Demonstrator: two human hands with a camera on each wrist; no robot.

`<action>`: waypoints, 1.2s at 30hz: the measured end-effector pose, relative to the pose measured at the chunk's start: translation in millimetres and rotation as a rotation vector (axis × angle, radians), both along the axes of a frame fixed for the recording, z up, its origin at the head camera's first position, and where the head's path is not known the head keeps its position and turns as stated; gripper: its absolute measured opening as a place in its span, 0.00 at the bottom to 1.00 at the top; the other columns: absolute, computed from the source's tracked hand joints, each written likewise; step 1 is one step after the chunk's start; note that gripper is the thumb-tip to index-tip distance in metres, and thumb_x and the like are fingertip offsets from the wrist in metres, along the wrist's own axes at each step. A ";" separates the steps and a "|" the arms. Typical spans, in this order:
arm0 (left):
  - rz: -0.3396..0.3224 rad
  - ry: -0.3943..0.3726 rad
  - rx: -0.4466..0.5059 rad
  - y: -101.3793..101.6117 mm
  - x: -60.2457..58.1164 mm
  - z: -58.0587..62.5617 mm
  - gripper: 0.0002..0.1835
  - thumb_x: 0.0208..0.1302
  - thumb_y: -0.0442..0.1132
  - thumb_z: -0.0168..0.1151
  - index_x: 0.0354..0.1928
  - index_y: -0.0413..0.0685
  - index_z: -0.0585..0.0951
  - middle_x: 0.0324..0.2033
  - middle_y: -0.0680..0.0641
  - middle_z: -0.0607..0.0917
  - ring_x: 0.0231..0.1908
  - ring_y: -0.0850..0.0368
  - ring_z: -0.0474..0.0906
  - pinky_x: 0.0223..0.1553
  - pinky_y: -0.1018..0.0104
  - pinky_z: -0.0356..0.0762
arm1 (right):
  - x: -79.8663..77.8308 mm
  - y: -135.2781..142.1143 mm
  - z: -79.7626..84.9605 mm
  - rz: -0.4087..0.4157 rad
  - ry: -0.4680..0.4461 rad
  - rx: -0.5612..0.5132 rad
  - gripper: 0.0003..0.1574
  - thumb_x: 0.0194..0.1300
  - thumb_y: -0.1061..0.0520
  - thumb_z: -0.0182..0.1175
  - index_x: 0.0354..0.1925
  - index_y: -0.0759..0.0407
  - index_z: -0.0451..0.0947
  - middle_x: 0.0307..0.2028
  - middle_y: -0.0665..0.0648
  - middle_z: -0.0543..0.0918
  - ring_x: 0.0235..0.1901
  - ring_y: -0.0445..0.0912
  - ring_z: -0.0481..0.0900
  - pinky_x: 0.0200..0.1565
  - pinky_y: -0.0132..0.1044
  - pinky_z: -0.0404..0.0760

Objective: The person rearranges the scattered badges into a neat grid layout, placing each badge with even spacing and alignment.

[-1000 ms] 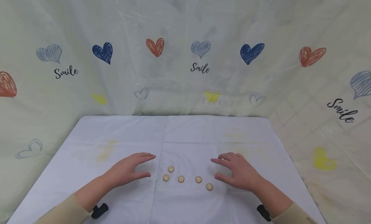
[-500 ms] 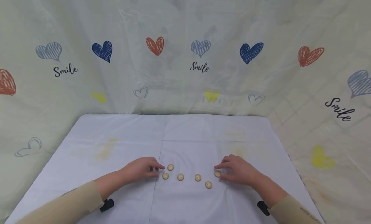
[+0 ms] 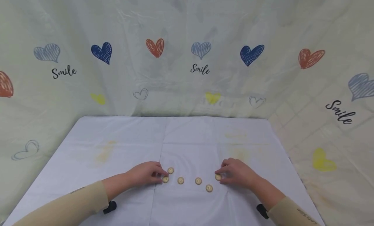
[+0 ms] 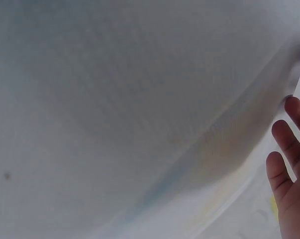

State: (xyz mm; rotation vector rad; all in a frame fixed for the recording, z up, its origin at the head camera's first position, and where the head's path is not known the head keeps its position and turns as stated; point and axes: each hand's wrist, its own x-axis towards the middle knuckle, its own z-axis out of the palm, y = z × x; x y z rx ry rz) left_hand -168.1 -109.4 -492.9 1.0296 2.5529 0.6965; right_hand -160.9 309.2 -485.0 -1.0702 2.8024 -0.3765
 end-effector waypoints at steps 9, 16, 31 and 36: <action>-0.010 0.021 -0.008 2.7 0.5 -1.8 0.13 0.60 0.45 0.71 0.48 0.62 0.89 0.29 0.65 0.75 0.29 0.71 0.70 0.33 0.73 0.70 | 0.7 -2.2 -0.6 0.019 0.030 0.013 0.16 0.56 0.42 0.73 0.44 0.41 0.89 0.37 0.38 0.76 0.36 0.35 0.70 0.40 0.37 0.74; -0.010 0.028 -0.005 -0.8 0.3 -3.0 0.12 0.60 0.45 0.72 0.47 0.62 0.89 0.29 0.66 0.75 0.30 0.73 0.70 0.33 0.74 0.70 | -0.8 -4.0 -2.5 0.063 0.104 -0.002 0.13 0.56 0.46 0.73 0.42 0.42 0.89 0.34 0.37 0.75 0.34 0.35 0.69 0.37 0.34 0.74; 0.011 -0.038 -0.027 1.3 -1.3 0.4 0.13 0.59 0.45 0.73 0.47 0.63 0.89 0.29 0.65 0.75 0.30 0.71 0.70 0.34 0.73 0.70 | -14.0 -15.0 8.6 0.017 0.099 -0.035 0.12 0.57 0.49 0.73 0.41 0.45 0.89 0.34 0.42 0.78 0.34 0.38 0.73 0.38 0.35 0.75; 0.018 -0.048 -0.029 1.6 -2.2 -0.1 0.13 0.59 0.46 0.73 0.47 0.63 0.89 0.29 0.65 0.75 0.30 0.70 0.70 0.34 0.73 0.70 | -30.3 -19.4 15.4 -0.048 0.056 -0.016 0.14 0.58 0.49 0.73 0.43 0.47 0.89 0.34 0.44 0.79 0.36 0.42 0.76 0.39 0.37 0.77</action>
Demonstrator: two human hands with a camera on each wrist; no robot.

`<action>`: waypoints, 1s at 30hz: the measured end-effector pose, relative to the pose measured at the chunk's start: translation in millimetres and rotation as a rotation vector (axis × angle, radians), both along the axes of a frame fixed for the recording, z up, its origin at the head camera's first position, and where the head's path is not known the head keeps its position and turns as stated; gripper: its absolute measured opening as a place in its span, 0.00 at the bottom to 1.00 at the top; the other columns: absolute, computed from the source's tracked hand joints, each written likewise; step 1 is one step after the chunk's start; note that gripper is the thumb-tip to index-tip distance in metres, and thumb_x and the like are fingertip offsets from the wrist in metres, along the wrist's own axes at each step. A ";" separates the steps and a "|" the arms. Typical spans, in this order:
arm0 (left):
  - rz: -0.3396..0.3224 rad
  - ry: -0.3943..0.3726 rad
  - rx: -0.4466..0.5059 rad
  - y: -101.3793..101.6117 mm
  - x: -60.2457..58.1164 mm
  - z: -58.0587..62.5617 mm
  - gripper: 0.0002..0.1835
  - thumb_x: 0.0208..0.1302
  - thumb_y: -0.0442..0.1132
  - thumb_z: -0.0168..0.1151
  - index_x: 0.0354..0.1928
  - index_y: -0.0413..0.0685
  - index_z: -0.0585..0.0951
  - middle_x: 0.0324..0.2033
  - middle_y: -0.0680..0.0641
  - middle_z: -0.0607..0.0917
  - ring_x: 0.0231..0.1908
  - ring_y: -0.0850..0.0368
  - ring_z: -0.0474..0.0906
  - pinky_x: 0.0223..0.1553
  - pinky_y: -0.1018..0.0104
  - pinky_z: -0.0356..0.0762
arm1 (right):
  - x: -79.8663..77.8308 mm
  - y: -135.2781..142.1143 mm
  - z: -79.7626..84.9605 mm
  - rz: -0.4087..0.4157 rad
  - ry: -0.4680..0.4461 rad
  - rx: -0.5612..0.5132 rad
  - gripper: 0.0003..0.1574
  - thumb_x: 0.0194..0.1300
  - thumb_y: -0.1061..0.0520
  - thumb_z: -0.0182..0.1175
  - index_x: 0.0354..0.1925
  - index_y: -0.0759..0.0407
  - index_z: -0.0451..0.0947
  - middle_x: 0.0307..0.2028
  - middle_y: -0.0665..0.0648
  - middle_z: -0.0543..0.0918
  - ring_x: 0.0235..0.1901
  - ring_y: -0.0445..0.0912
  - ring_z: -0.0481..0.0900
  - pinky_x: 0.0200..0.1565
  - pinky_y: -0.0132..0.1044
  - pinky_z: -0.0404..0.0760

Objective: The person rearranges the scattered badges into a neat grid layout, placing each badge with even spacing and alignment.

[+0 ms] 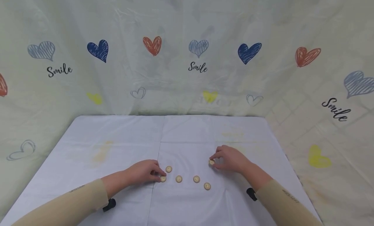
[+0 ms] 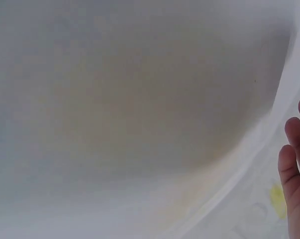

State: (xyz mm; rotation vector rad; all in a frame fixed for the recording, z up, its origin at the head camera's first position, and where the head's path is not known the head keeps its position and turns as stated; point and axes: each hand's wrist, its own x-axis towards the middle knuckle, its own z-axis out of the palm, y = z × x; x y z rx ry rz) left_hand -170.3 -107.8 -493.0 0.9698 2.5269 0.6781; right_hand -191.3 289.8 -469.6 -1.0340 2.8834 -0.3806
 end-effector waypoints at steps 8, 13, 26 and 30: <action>0.007 -0.004 -0.013 -0.4 -1.0 0.3 0.14 0.59 0.46 0.73 0.48 0.63 0.89 0.28 0.65 0.75 0.30 0.70 0.69 0.34 0.72 0.70 | -38.9 -7.9 0.1 -0.109 -0.106 0.003 0.14 0.59 0.50 0.71 0.46 0.47 0.89 0.32 0.42 0.78 0.34 0.41 0.74 0.37 0.37 0.75; -0.001 0.009 -0.006 1.0 -1.3 0.5 0.14 0.59 0.45 0.73 0.48 0.62 0.89 0.29 0.64 0.75 0.30 0.70 0.70 0.34 0.71 0.70 | -59.2 -14.6 -2.5 -0.148 -0.144 0.009 0.14 0.60 0.50 0.71 0.46 0.49 0.89 0.27 0.44 0.75 0.29 0.40 0.69 0.33 0.36 0.70; -0.005 0.009 -0.007 1.5 -3.1 -0.7 0.13 0.59 0.46 0.73 0.47 0.63 0.89 0.28 0.65 0.75 0.30 0.71 0.70 0.34 0.73 0.70 | -73.3 -19.3 -16.9 -0.089 -0.051 0.037 0.16 0.61 0.50 0.70 0.48 0.49 0.88 0.27 0.43 0.74 0.28 0.38 0.67 0.33 0.35 0.69; -0.008 0.013 -0.012 0.5 -3.2 -1.2 0.14 0.58 0.46 0.73 0.47 0.63 0.89 0.28 0.65 0.75 0.29 0.71 0.70 0.33 0.73 0.70 | -72.1 -20.9 -17.1 -0.088 -0.051 0.029 0.17 0.62 0.50 0.69 0.50 0.49 0.88 0.26 0.44 0.74 0.27 0.39 0.66 0.32 0.35 0.68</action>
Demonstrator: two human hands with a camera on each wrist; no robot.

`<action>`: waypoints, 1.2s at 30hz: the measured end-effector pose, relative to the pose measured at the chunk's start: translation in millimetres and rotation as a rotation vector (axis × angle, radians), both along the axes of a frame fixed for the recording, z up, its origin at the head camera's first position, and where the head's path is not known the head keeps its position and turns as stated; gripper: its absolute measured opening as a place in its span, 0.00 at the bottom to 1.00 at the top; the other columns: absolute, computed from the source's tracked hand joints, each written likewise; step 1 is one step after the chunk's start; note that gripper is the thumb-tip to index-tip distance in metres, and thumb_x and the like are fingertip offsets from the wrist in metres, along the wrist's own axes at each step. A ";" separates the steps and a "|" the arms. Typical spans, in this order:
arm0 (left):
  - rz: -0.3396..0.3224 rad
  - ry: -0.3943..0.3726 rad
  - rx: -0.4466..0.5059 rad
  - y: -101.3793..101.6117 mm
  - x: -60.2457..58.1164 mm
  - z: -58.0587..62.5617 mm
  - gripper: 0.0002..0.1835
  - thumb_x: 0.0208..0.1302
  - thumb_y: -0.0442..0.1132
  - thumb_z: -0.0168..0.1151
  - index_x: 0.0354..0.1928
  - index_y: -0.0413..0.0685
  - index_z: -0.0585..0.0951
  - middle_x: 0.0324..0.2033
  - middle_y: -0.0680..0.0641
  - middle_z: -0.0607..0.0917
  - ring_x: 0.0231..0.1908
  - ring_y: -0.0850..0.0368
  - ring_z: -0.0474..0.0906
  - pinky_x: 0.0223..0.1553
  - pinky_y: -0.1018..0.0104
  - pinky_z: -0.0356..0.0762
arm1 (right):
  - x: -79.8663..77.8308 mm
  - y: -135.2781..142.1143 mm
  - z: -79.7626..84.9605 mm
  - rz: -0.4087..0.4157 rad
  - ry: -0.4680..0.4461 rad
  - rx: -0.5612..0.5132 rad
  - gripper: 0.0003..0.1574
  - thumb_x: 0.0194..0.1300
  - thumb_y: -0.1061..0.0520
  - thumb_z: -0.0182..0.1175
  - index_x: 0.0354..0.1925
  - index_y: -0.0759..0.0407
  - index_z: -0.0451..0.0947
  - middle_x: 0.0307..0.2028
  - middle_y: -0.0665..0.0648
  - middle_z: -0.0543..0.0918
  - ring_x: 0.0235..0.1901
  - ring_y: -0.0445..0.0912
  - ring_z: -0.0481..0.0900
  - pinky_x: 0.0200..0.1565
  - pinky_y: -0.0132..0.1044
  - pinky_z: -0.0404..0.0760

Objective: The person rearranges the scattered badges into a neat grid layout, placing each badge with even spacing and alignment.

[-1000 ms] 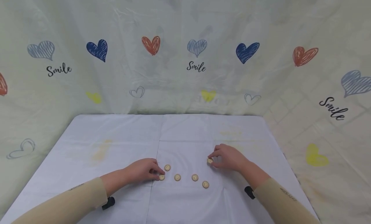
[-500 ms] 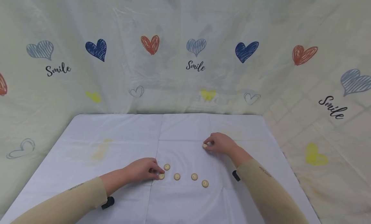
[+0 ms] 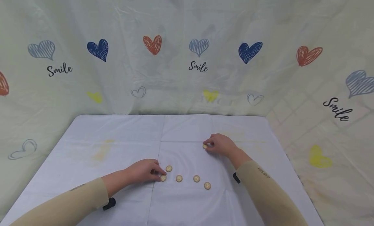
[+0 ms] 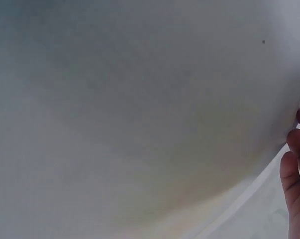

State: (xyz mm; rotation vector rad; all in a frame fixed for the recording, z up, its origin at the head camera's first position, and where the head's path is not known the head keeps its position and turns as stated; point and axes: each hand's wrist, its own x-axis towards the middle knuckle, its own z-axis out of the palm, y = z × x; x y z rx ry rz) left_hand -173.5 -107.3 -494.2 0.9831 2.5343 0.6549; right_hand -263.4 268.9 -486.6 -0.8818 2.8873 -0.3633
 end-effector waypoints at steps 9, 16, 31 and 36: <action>0.004 -0.017 0.006 1.3 0.9 -1.3 0.13 0.58 0.46 0.73 0.47 0.63 0.89 0.28 0.65 0.75 0.29 0.70 0.70 0.33 0.72 0.70 | 11.5 2.5 13.9 -0.176 -0.095 -0.091 0.25 0.59 0.44 0.72 0.54 0.46 0.85 0.34 0.46 0.79 0.32 0.42 0.71 0.35 0.38 0.71; 0.010 -0.022 0.006 1.9 0.6 -4.6 0.13 0.58 0.46 0.73 0.47 0.63 0.89 0.28 0.65 0.75 0.30 0.70 0.70 0.34 0.72 0.70 | 19.2 6.0 19.5 -0.187 -0.138 -0.128 0.27 0.59 0.44 0.72 0.56 0.47 0.84 0.35 0.46 0.80 0.34 0.42 0.72 0.34 0.37 0.73; 0.014 -0.018 0.005 0.6 -1.1 -1.1 0.12 0.59 0.46 0.72 0.47 0.63 0.89 0.28 0.65 0.75 0.30 0.70 0.71 0.34 0.72 0.71 | 77.5 4.5 23.0 0.015 -0.229 -0.200 0.25 0.58 0.44 0.72 0.53 0.47 0.86 0.33 0.45 0.80 0.33 0.39 0.73 0.35 0.33 0.74; 0.009 -0.023 0.013 0.3 -1.7 -0.4 0.13 0.59 0.46 0.73 0.47 0.63 0.90 0.27 0.65 0.75 0.29 0.70 0.70 0.34 0.72 0.71 | 98.8 4.5 19.4 0.078 -0.266 -0.243 0.23 0.58 0.45 0.73 0.52 0.47 0.87 0.32 0.45 0.80 0.33 0.42 0.75 0.36 0.33 0.75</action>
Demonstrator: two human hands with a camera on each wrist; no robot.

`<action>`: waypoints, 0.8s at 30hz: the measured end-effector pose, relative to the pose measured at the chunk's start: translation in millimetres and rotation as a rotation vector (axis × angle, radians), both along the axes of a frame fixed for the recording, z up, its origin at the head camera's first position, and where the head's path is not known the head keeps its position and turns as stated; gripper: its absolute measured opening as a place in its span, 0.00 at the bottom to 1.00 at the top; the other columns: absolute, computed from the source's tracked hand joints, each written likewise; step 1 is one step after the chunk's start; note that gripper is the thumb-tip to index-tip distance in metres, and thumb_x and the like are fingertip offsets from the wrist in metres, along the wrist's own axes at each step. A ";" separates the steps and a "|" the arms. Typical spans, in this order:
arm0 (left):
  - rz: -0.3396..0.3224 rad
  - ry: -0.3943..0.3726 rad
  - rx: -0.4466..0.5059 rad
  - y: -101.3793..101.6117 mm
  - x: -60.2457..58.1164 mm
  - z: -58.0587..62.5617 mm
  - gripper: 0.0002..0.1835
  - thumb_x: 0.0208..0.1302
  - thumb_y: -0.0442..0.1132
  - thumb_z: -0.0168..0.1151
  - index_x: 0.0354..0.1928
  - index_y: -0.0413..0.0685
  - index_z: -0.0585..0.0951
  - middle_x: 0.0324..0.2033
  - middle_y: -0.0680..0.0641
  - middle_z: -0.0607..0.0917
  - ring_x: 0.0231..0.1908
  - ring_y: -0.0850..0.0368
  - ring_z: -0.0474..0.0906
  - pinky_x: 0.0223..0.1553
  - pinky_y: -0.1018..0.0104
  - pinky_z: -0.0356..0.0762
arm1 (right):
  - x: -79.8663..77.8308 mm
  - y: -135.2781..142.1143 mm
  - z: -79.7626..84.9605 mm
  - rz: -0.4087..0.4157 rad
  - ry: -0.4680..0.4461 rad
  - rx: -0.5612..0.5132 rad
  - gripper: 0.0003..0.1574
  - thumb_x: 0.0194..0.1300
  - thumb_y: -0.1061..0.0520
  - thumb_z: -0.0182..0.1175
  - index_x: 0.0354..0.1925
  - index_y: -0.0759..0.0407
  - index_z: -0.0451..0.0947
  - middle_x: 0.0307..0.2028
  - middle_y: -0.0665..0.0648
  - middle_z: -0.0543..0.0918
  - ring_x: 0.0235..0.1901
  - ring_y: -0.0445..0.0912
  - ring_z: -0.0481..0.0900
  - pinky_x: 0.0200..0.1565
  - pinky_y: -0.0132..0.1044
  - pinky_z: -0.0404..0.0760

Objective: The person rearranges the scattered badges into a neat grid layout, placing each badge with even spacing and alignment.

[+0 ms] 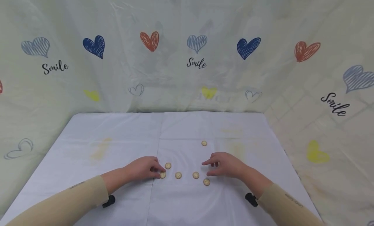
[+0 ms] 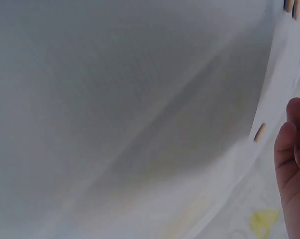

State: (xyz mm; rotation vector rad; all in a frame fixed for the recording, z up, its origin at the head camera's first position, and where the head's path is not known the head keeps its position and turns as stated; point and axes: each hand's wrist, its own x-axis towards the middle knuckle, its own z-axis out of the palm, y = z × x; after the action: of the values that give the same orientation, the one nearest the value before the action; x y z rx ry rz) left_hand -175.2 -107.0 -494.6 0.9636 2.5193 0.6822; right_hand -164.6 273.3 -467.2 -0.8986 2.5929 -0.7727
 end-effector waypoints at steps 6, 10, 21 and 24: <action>0.003 -0.005 -0.007 0.7 -0.4 1.7 0.13 0.59 0.46 0.73 0.47 0.62 0.90 0.28 0.65 0.76 0.29 0.70 0.71 0.34 0.72 0.71 | 10.9 -0.8 -5.4 0.028 0.003 0.013 0.20 0.57 0.46 0.74 0.49 0.45 0.88 0.33 0.41 0.80 0.35 0.39 0.76 0.38 0.35 0.76; 0.007 -0.014 -0.016 1.4 0.0 3.7 0.13 0.59 0.46 0.73 0.46 0.62 0.90 0.27 0.65 0.76 0.29 0.70 0.71 0.34 0.72 0.71 | 14.1 -2.5 -8.4 0.045 0.016 0.096 0.18 0.57 0.42 0.73 0.47 0.40 0.88 0.35 0.36 0.79 0.36 0.34 0.74 0.41 0.34 0.75; 0.010 -0.008 -0.014 3.1 -0.6 3.7 0.12 0.59 0.45 0.73 0.46 0.62 0.90 0.28 0.64 0.76 0.29 0.70 0.71 0.34 0.71 0.71 | 17.0 -3.3 -14.5 0.156 0.097 0.176 0.17 0.56 0.45 0.74 0.46 0.38 0.88 0.36 0.35 0.76 0.35 0.32 0.70 0.40 0.31 0.74; 0.012 -0.008 -0.017 1.8 -0.9 2.1 0.13 0.59 0.46 0.73 0.46 0.63 0.90 0.28 0.65 0.76 0.30 0.70 0.71 0.34 0.71 0.71 | 16.9 -2.7 -16.8 0.175 0.122 0.174 0.16 0.57 0.45 0.73 0.46 0.38 0.88 0.36 0.34 0.76 0.36 0.32 0.70 0.40 0.30 0.74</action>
State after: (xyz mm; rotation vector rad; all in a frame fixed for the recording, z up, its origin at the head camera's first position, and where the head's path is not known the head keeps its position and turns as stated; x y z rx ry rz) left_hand -176.1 -105.2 -492.5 0.9385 2.5221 0.6664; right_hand -147.7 270.6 -484.0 -1.1310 2.5906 -0.4515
